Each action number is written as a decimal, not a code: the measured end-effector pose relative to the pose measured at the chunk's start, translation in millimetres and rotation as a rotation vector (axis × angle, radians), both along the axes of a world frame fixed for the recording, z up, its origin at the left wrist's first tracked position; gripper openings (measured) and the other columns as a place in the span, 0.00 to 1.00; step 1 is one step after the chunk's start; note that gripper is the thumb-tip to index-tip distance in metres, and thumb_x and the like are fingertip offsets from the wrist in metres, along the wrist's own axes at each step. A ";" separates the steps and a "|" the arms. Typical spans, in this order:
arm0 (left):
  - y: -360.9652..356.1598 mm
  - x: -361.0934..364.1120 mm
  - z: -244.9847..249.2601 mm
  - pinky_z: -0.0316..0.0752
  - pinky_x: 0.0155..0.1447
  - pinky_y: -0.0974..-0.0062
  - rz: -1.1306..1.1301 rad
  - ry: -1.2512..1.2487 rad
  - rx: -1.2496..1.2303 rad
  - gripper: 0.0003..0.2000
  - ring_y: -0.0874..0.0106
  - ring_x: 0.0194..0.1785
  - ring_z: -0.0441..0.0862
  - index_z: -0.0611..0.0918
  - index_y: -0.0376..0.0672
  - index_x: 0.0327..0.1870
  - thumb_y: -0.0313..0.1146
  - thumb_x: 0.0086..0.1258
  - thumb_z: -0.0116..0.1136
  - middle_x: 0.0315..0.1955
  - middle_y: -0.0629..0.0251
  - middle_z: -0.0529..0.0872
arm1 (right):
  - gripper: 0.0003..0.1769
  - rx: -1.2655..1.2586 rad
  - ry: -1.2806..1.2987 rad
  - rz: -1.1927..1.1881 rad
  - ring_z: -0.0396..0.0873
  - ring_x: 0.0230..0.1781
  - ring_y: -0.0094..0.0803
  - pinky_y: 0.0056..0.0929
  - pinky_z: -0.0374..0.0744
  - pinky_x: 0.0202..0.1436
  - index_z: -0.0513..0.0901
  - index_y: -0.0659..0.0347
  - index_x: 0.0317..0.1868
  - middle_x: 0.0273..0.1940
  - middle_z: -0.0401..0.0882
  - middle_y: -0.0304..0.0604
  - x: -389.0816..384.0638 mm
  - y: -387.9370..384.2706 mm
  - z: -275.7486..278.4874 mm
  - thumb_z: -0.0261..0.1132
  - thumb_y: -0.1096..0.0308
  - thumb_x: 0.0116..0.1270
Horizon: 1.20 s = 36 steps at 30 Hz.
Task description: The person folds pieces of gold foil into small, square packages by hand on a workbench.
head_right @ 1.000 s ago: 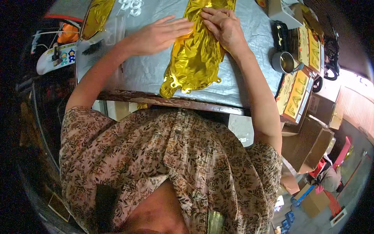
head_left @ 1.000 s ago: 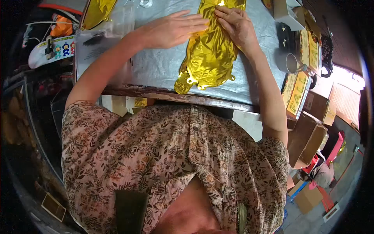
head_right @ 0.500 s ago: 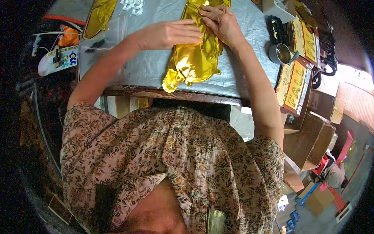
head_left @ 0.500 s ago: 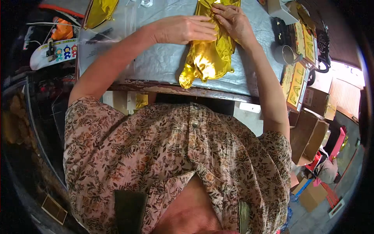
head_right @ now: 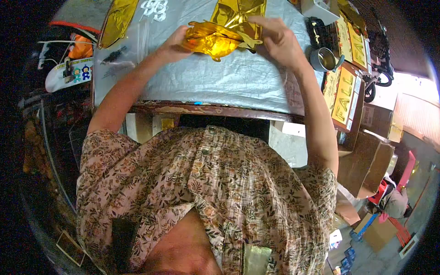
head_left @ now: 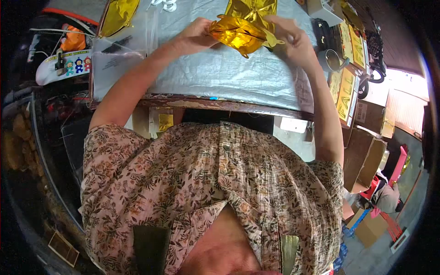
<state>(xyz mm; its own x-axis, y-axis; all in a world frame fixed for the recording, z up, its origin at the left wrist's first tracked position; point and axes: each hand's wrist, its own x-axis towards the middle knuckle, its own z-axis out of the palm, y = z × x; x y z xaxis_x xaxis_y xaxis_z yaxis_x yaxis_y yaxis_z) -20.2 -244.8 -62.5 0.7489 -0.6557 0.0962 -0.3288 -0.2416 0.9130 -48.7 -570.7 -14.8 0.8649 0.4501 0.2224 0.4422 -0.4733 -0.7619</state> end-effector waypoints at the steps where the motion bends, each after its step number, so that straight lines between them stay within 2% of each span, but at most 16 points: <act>1: -3.1 1.8 -1.8 0.83 0.49 0.77 0.000 0.013 -0.050 0.07 0.81 0.42 0.86 0.85 0.36 0.49 0.24 0.75 0.66 0.36 0.73 0.89 | 0.31 -0.156 0.011 -0.025 0.79 0.65 0.33 0.28 0.71 0.73 0.80 0.54 0.72 0.63 0.82 0.43 -10.4 -0.9 7.5 0.58 0.82 0.69; 3: -8.8 0.2 -9.1 0.83 0.48 0.77 -0.005 0.029 -0.100 0.04 0.82 0.40 0.84 0.85 0.36 0.46 0.24 0.74 0.67 0.35 0.74 0.87 | 0.30 -0.141 -0.075 0.006 0.78 0.66 0.36 0.32 0.73 0.73 0.81 0.57 0.70 0.63 0.80 0.44 -23.6 0.5 0.8 0.61 0.79 0.66; 5: -12.2 -1.8 -18.5 0.83 0.49 0.77 -0.105 0.259 -0.586 0.06 0.82 0.43 0.85 0.86 0.34 0.49 0.22 0.74 0.66 0.39 0.71 0.90 | 0.29 -0.180 -0.082 -0.052 0.77 0.66 0.43 0.36 0.74 0.72 0.82 0.58 0.68 0.64 0.78 0.47 -36.5 8.4 0.9 0.64 0.80 0.65; 6: -11.5 -2.4 -11.7 0.83 0.49 0.77 -0.105 0.259 -0.586 0.06 0.82 0.43 0.85 0.86 0.34 0.49 0.22 0.74 0.66 0.39 0.71 0.90 | 0.27 -0.236 -0.225 -0.054 0.78 0.61 0.48 0.39 0.77 0.67 0.84 0.60 0.64 0.62 0.80 0.48 -38.2 12.3 -3.4 0.70 0.80 0.63; 8: -5.8 -1.1 3.8 0.84 0.51 0.76 -0.141 -0.075 -0.141 0.09 0.81 0.44 0.86 0.87 0.34 0.53 0.21 0.74 0.66 0.42 0.68 0.92 | 0.26 -0.246 -0.288 -0.052 0.78 0.59 0.49 0.40 0.78 0.65 0.86 0.59 0.62 0.60 0.81 0.48 -38.5 14.5 -14.0 0.72 0.78 0.63; 9: -4.5 4.2 4.4 0.78 0.70 0.71 -0.182 0.004 0.041 0.24 0.73 0.56 0.87 0.83 0.38 0.66 0.27 0.68 0.73 0.55 0.64 0.91 | 0.25 -0.257 -0.349 -0.047 0.79 0.57 0.49 0.40 0.78 0.63 0.87 0.58 0.61 0.59 0.82 0.47 -38.4 16.1 -17.5 0.74 0.77 0.62; 11: -8.2 5.3 0.5 0.73 0.78 0.63 -0.203 -0.419 0.078 0.26 0.69 0.65 0.86 0.84 0.46 0.68 0.24 0.67 0.71 0.61 0.65 0.89 | 0.23 -0.276 -0.362 -0.062 0.79 0.52 0.46 0.40 0.79 0.59 0.90 0.54 0.57 0.54 0.84 0.44 -40.0 19.0 -23.4 0.76 0.75 0.59; 12: -9.8 -0.5 4.6 0.69 0.81 0.56 -0.198 -0.395 0.077 0.24 0.64 0.69 0.83 0.87 0.48 0.64 0.21 0.65 0.69 0.64 0.68 0.88 | 0.25 -0.285 -0.371 -0.079 0.79 0.51 0.43 0.40 0.78 0.58 0.91 0.52 0.56 0.51 0.84 0.41 -41.0 20.1 -25.2 0.76 0.76 0.56; 13: -11.8 -1.5 5.8 0.69 0.81 0.56 -0.196 -0.399 0.077 0.24 0.64 0.69 0.83 0.87 0.48 0.64 0.21 0.65 0.69 0.64 0.68 0.88 | 0.27 -0.295 -0.380 -0.095 0.79 0.49 0.40 0.41 0.77 0.57 0.91 0.50 0.55 0.49 0.83 0.37 -40.6 20.1 -26.5 0.75 0.78 0.52; 15: -14.8 -3.6 6.4 0.80 0.73 0.64 -0.156 -0.494 0.052 0.25 0.60 0.61 0.89 0.87 0.54 0.63 0.20 0.65 0.70 0.60 0.63 0.89 | 0.27 -0.290 -0.399 -0.095 0.79 0.49 0.39 0.39 0.76 0.56 0.91 0.50 0.54 0.48 0.83 0.37 -39.3 18.9 -27.3 0.74 0.78 0.51; 17: -14.8 -2.6 7.3 0.78 0.75 0.65 -0.165 -0.476 0.048 0.26 0.59 0.63 0.87 0.87 0.55 0.64 0.19 0.64 0.69 0.61 0.62 0.88 | 0.25 -0.260 -0.371 -0.083 0.79 0.49 0.40 0.39 0.75 0.56 0.91 0.51 0.54 0.48 0.83 0.37 -37.8 18.2 -27.9 0.74 0.77 0.52; 23: -12.4 -10.2 17.5 0.82 0.69 0.66 -0.115 -0.401 0.102 0.27 0.62 0.65 0.86 0.85 0.51 0.64 0.19 0.62 0.69 0.62 0.62 0.88 | 0.23 -0.258 -0.341 -0.064 0.79 0.48 0.43 0.36 0.77 0.57 0.91 0.54 0.54 0.48 0.85 0.40 -34.0 17.5 -22.7 0.71 0.79 0.56; 26: -8.7 -13.1 20.2 0.83 0.66 0.67 -0.007 -0.527 0.068 0.24 0.62 0.63 0.87 0.86 0.47 0.60 0.19 0.60 0.70 0.59 0.64 0.90 | 0.23 -0.272 -0.335 -0.077 0.80 0.49 0.42 0.35 0.77 0.57 0.92 0.54 0.52 0.48 0.86 0.39 -34.8 16.9 -23.3 0.71 0.80 0.54; 28: -2.2 -14.5 19.3 0.83 0.62 0.68 0.026 -0.536 0.056 0.16 0.61 0.57 0.88 0.88 0.43 0.51 0.21 0.62 0.71 0.51 0.64 0.91 | 0.23 -0.267 -0.336 -0.083 0.80 0.49 0.42 0.35 0.76 0.58 0.92 0.54 0.51 0.48 0.87 0.39 -35.3 17.3 -22.4 0.71 0.80 0.54; 31: 3.5 -10.6 16.8 0.83 0.57 0.69 -0.018 -0.646 0.068 0.16 0.63 0.51 0.88 0.89 0.44 0.50 0.20 0.60 0.72 0.47 0.66 0.90 | 0.22 -0.264 -0.333 -0.083 0.80 0.50 0.41 0.34 0.76 0.59 0.92 0.54 0.51 0.48 0.87 0.39 -34.6 17.5 -22.6 0.72 0.79 0.54; 36: 5.3 -10.1 8.6 0.83 0.54 0.70 -0.007 -0.617 0.069 0.15 0.64 0.50 0.87 0.90 0.44 0.47 0.21 0.59 0.73 0.45 0.66 0.91 | 0.22 -0.277 -0.330 -0.092 0.80 0.50 0.41 0.34 0.75 0.60 0.93 0.54 0.51 0.48 0.88 0.38 -34.1 15.5 -25.0 0.74 0.77 0.54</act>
